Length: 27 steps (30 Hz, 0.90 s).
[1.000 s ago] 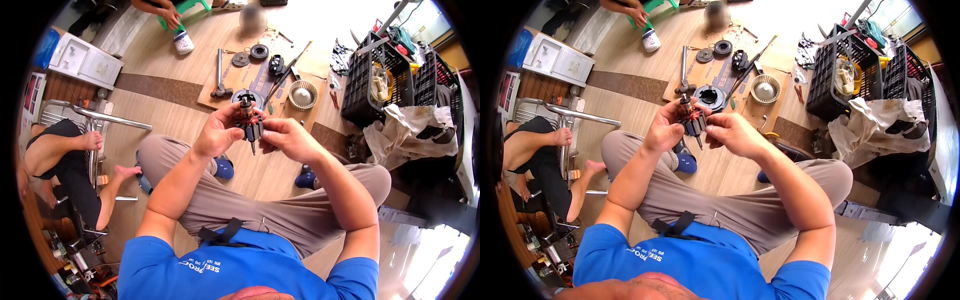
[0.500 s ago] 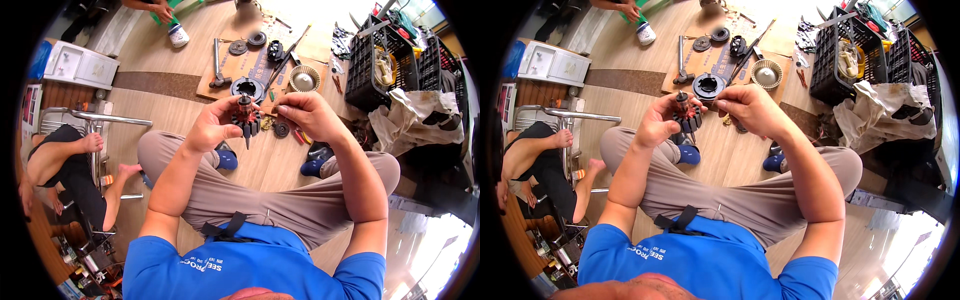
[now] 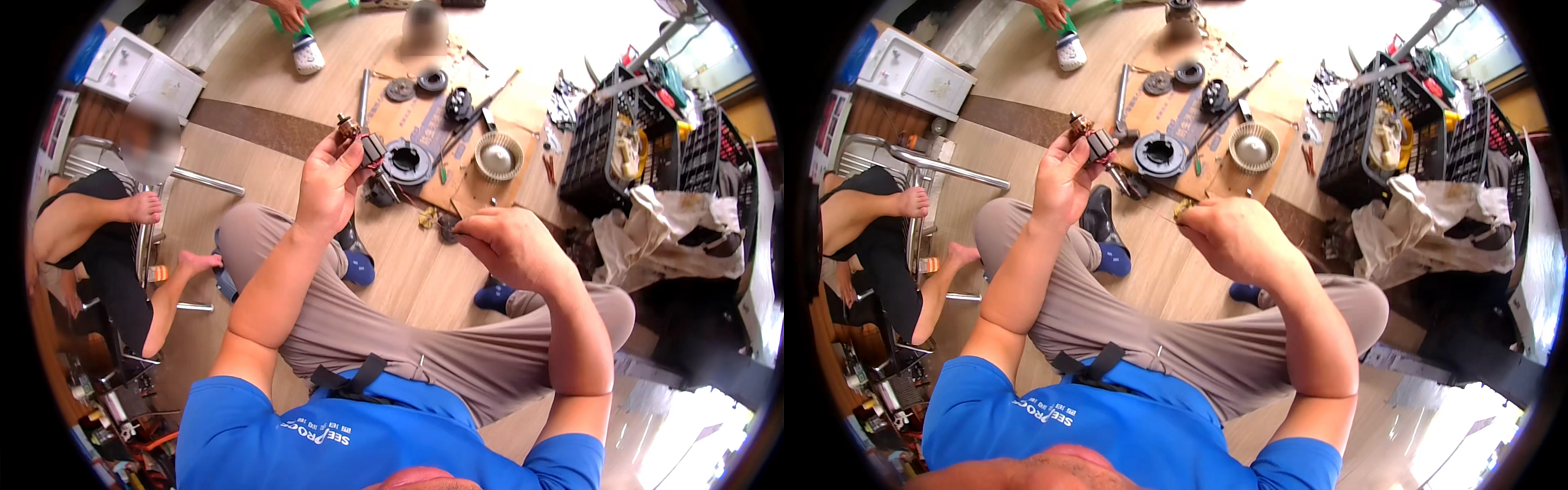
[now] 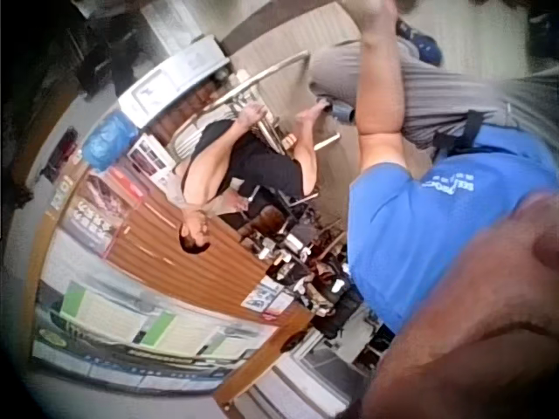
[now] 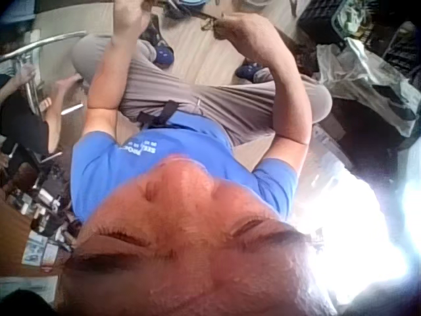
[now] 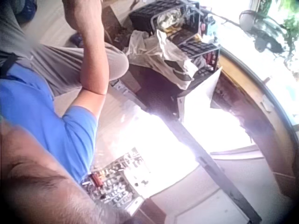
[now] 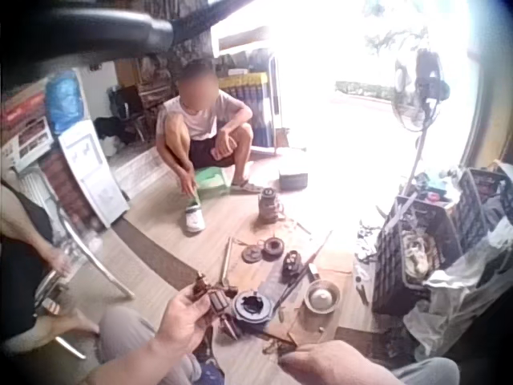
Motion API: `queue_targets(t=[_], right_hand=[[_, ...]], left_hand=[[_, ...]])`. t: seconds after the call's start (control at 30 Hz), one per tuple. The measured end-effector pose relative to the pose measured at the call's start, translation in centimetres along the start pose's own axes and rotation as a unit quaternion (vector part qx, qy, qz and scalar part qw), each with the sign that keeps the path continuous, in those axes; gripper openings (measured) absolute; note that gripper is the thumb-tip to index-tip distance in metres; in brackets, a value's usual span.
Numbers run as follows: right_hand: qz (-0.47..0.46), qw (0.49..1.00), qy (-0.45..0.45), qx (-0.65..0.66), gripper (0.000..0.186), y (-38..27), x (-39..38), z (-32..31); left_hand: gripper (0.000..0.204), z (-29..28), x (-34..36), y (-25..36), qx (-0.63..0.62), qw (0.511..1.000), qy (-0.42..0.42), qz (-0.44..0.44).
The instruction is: The person repairs an electric motor by handling its internal components and using pliers to work on the wiring and connections.
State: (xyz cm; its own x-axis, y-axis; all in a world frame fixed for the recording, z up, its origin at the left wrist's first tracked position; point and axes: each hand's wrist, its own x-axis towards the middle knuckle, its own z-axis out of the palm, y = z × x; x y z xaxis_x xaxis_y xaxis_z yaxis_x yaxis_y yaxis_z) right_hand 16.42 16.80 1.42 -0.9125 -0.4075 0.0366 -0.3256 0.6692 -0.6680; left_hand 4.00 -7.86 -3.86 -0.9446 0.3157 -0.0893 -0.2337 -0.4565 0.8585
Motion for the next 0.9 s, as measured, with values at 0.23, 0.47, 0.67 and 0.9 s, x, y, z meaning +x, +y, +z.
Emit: queue_targets(t=[0.23, 0.47, 0.67, 0.9], right_hand=[[0.094, 0.989, 0.092, -0.071, 0.012, 3.3, 0.0, -0.5], [0.125, 0.985, 0.107, -0.059, 0.013, 5.5, -0.3, -0.6], [0.148, 0.987, -0.051, -0.024, 0.034, 4.7, -0.2, -0.7], [0.134, 0.983, -0.120, -0.025, 0.069, 4.6, 0.2, -0.2]], left_hand=[[0.024, -3.5, 2.5, 3.7, -0.096, 0.993, 0.018, 0.070], [0.025, -4.4, 2.4, 5.5, -0.131, 0.984, 0.039, 0.112], [0.026, -3.9, 1.7, 4.1, -0.091, 0.989, 0.017, 0.117], [0.027, -2.1, 1.0, 2.5, -0.085, 0.992, -0.015, 0.091]])
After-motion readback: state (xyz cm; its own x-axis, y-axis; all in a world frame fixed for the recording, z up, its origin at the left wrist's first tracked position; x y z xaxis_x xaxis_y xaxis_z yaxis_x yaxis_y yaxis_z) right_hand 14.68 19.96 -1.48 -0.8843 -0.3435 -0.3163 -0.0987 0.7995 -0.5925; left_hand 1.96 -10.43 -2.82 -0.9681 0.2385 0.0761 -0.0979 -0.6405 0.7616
